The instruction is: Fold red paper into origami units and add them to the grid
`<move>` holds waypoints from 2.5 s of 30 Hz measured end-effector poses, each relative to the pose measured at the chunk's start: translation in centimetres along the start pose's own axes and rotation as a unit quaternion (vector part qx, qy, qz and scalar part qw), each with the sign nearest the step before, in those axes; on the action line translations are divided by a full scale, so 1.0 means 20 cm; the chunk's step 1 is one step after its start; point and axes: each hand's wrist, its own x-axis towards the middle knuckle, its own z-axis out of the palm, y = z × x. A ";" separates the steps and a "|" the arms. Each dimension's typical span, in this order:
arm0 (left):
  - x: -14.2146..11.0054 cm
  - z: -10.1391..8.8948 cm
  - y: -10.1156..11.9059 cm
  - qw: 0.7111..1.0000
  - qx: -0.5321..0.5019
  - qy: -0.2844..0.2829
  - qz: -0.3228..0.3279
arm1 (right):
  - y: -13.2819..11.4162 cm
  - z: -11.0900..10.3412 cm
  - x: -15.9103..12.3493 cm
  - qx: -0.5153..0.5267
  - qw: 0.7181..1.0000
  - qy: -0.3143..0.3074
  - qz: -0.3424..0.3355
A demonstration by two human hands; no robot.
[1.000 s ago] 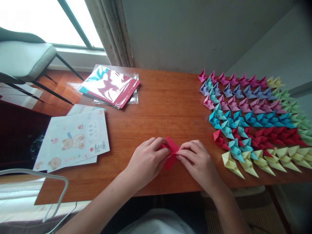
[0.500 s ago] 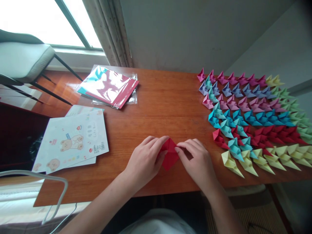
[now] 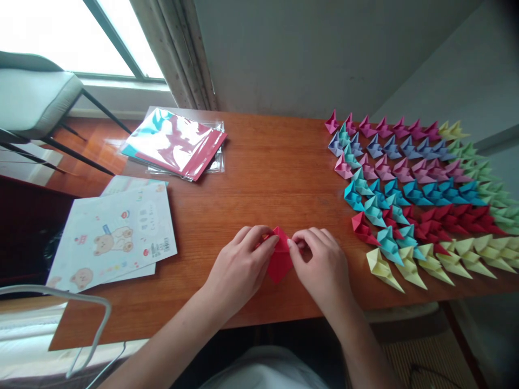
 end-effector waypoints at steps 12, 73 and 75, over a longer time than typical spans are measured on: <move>0.02 -0.01 0.02 0.996 0.066 0.016 0.053 | 0.00 0.01 0.00 0.048 0.995 0.003 -0.092; -0.13 0.04 0.25 0.984 0.151 -0.093 0.013 | 0.12 0.02 -0.05 0.069 0.991 0.041 -0.105; -0.14 0.02 0.22 0.983 0.162 -0.090 0.020 | 0.12 0.01 -0.05 0.069 0.991 0.040 -0.105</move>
